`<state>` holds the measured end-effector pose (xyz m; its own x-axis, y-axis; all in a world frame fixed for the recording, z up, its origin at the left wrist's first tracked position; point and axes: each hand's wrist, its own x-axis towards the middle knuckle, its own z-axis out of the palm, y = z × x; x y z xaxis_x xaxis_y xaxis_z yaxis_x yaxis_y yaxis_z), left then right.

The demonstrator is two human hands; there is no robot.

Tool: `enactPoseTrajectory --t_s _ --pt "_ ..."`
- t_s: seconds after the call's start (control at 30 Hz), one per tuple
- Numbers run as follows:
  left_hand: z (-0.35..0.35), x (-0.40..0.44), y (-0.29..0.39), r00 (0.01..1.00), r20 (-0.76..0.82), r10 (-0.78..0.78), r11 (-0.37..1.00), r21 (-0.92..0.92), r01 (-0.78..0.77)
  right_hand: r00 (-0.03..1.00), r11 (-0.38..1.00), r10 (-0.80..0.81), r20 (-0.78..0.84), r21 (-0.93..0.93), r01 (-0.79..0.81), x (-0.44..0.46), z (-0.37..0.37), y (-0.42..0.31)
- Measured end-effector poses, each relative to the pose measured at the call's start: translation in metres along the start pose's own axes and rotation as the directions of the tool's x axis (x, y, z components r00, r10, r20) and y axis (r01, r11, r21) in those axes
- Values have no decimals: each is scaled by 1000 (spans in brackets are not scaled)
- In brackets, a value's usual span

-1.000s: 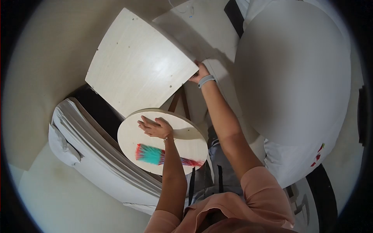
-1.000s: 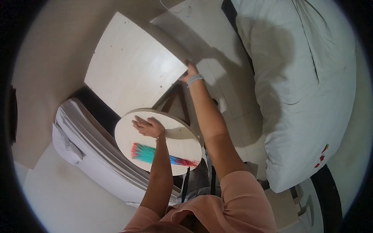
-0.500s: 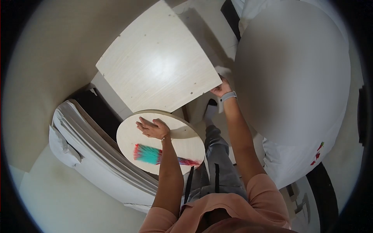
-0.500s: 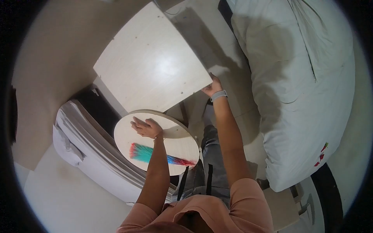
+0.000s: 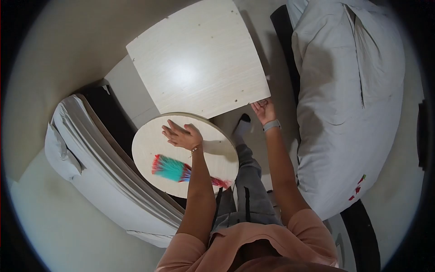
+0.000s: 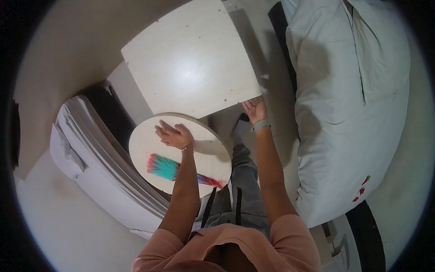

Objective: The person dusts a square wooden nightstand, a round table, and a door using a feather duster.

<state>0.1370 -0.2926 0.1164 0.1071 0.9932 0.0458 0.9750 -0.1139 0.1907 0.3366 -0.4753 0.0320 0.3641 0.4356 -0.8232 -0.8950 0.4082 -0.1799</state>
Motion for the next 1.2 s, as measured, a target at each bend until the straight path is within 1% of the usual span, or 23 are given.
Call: enactPoseTrajectory --t_s 0.03,0.07,0.13,0.23,0.33,0.43,0.47,0.5,0.57,0.6,0.67,0.7,0.73,0.77,0.83,0.87,0.9,0.93,1.0,1.03,1.07,1.17,1.2 --pt "0 1 1 1000 5 0 1000 11 0 937 971 -142 -319 -229 69 -25 22 5" --pt "-3 1 3 1000 12 1 1000 23 -1 964 935 -100 -247 -354 6 -38 19 7" --pt "-2 1 3 1000 -8 17 999 36 -17 993 802 8 -117 -592 -76 -62 15 9" --pt "-3 2 3 1000 -15 17 1000 24 -17 990 621 112 -91 -771 -141 -99 29 26" --pt "-3 3 2 1000 19 -6 999 -34 7 976 548 198 -94 -814 -190 -125 32 51" --pt "-7 6 2 997 62 -37 992 -114 44 998 363 28 -55 -930 -61 -146 37 92" --pt "-11 6 2 998 41 -38 977 -209 46 997 214 -76 -18 -977 -1 -141 19 105" --pt "-21 8 -4 989 148 -18 944 -324 65 985 96 -155 81 -991 96 -140 10 120" --pt "-45 18 -26 944 325 54 836 -532 135 917 -155 -250 311 -948 279 -141 -3 148" --pt "-39 22 -57 955 247 162 495 -858 138 927 -196 -248 281 -952 236 -138 -10 148" --pt "-70 33 -122 994 107 30 662 -747 60 942 -215 -248 225 -961 173 -138 -10 148" --pt "-88 30 -158 999 41 -21 740 -671 43 959 -138 -234 161 -982 131 -138 -14 147" --pt "-99 27 -197 997 -8 -71 838 -544 56 971 -67 -217 100 -994 87 -135 -17 146" --pt "-106 25 -233 991 -65 -117 909 -408 81 966 -77 -257 37 -997 17 -129 -19 143" --pt "-116 15 -298 969 23 -248 965 -81 249 932 -91 -352 -91 -987 -130 -127 -26 144" --pt "-111 11 -326 876 255 -409 842 -266 470 929 -36 -348 -124 -989 -145 -130 -24 147" --pt "-102 3 -353 723 498 -479 631 -378 677 926 18 -343 -158 -987 -162 -139 -14 150" --pt "-94 -6 -372 534 717 -447 363 -400 841 922 73 -335 -195 -981 -181 -147 -9 155" --pt "-74 -23 -395 528 730 -433 233 -475 848 951 186 -273 -145 -978 -96 -156 -19 161" --pt "-79 -14 -393 538 732 -418 175 -516 839 962 255 -247 -114 -966 -48 -160 -19 170" --pt "-87 -7 -392 549 745 -380 72 -568 820 957 308 -269 -111 -951 -24 -167 -20 180" --pt "-93 20 -407 617 697 -365 156 -608 779 957 429 -275 -96 -903 32 -177 -27 218" --pt "-89 29 -420 593 700 -398 165 -582 797 950 445 -310 -35 -888 112 -164 -51 226"
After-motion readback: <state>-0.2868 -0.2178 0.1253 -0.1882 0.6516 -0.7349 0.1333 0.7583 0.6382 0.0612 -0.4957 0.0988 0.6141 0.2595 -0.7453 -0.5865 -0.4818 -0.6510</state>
